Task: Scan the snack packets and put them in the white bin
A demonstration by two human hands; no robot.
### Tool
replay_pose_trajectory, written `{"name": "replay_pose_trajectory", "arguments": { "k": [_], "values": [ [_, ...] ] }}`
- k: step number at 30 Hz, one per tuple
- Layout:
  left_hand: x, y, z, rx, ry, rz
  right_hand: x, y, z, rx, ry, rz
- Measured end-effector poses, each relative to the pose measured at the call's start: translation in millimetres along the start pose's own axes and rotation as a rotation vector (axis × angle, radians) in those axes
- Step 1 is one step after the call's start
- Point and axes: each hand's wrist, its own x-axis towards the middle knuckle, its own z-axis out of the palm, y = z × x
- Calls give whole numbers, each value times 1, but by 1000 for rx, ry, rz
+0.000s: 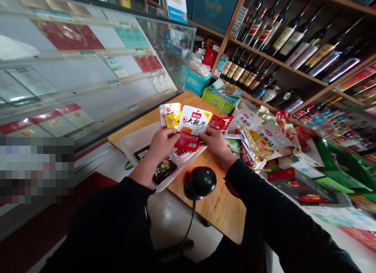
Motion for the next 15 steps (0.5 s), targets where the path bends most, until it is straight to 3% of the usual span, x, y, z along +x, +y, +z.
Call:
{"name": "replay_pose_trajectory", "arguments": {
  "k": [6,15],
  "values": [
    [-9,3,5,103,-101,44,-29,6,-8,144,-3,58],
    [-19,8,11,157,-169,129,-53,4,-22,54,82,7]
  ]
}}
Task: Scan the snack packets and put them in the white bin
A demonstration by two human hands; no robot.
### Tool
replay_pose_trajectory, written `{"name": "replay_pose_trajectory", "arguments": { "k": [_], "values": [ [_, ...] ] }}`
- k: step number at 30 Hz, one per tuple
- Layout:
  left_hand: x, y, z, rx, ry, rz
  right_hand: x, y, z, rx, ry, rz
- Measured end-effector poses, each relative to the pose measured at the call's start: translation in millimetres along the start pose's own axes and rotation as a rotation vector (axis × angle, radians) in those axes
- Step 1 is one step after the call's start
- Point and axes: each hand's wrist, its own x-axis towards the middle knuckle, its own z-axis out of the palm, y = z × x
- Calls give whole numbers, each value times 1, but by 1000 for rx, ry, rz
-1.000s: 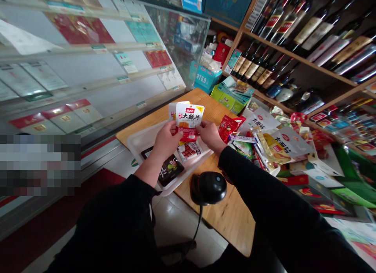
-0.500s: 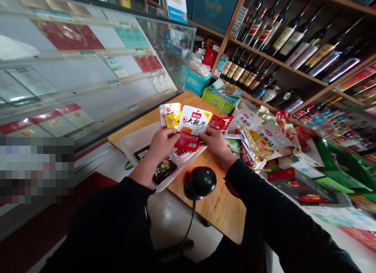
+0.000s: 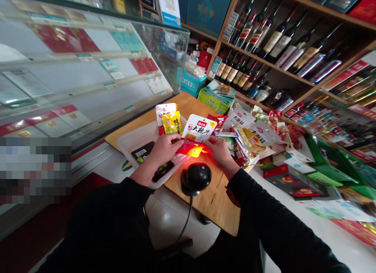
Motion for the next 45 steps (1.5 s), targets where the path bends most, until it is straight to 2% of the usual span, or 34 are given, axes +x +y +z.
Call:
{"name": "replay_pose_trajectory", "arguments": {
  "k": [3,7,14,18,26,30,33,39,45],
  "values": [
    [-1,-1,2,-33,-30,10,-2,5,-1,72,-15,47],
    [-2,-1,4,-27,-44,40,-5,7,-2,78,-2,25],
    [-3,6,9,24,37,31,-10,-2,-11,-32,36,-51],
    [-3,13,11,25,63,39,-16,-2,-13,-18,42,-69],
    [-26,32,21,68,166,225,-57,-10,-21,-166,133,-195],
    [-37,45,29,121,199,362,-79,-17,-35,-255,194,-265],
    [-37,59,34,156,166,411,-87,-21,-50,-309,223,-310],
    [-22,90,45,200,83,450,-89,-22,-84,-356,220,-411],
    [3,118,68,293,20,433,-84,-18,-118,-454,299,-447]
  ]
}}
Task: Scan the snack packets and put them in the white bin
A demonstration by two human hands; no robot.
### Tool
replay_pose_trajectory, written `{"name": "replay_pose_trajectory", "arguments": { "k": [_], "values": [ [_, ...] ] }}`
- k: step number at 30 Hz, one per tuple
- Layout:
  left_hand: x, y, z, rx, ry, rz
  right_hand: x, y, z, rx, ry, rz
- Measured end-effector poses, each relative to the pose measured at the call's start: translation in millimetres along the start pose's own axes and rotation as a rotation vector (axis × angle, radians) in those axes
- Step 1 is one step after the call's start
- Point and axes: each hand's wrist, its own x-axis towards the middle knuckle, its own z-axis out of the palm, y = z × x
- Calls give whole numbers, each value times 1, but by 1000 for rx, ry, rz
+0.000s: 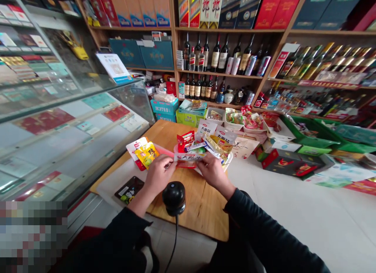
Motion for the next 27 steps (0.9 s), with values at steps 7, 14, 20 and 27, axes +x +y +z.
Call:
{"name": "replay_pose_trajectory", "arguments": {
  "k": [7,14,20,27],
  "values": [
    [50,20,29,55,-61,31,20,32,-27,-23,54,168],
    [117,19,48,194,-80,-9,78,62,-39,-121,99,192],
    [159,2,60,279,-70,-116,139,84,-30,-203,73,172],
    [168,-26,74,292,-103,-213,164,116,0,-218,-79,299]
  ]
}}
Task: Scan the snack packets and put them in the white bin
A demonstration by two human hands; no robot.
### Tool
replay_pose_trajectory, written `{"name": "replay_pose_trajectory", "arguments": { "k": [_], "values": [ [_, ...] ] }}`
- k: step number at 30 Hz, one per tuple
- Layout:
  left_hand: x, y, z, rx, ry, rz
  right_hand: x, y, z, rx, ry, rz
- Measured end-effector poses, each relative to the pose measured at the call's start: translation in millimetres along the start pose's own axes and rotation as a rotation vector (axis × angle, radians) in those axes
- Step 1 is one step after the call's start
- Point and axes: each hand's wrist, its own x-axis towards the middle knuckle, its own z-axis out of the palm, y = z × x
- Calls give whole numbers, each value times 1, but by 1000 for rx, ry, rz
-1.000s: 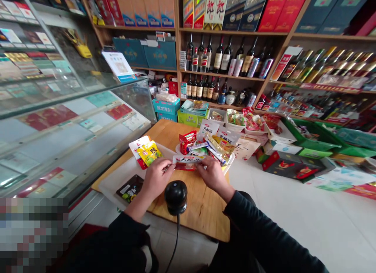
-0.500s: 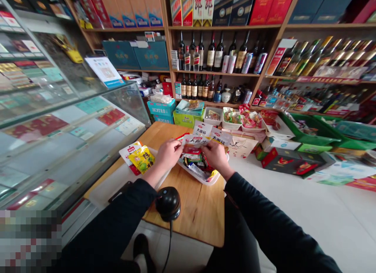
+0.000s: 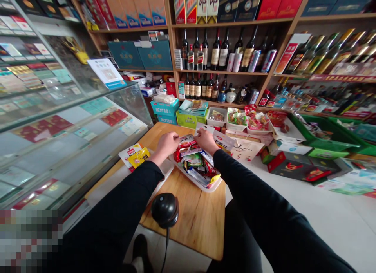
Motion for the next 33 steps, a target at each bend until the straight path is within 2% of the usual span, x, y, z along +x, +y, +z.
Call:
{"name": "replay_pose_trajectory", "arguments": {
  "k": [4,9,13,16,21,24,28,33],
  "values": [
    [-7,-7,5,-103,2,-4,-8,9,6,9,-67,-22],
    [-23,-2,-3,-173,16,-28,-26,15,-5,72,-52,5],
    [-51,-1,-16,-226,-27,-15,-47,11,-16,128,-17,-30],
    [-80,-11,-25,-251,-64,-18,-64,-1,-19,186,-10,-70],
    [-124,-56,-35,-269,-42,-151,-88,-33,-9,266,-68,-140],
    [-143,-90,-41,-318,50,-321,-97,-53,7,305,-148,-193],
    [-159,-130,-49,-458,166,-582,-101,-76,40,309,-295,-263],
    [-165,-164,-45,-672,144,-796,-94,-103,91,317,-482,-219]
  ]
}}
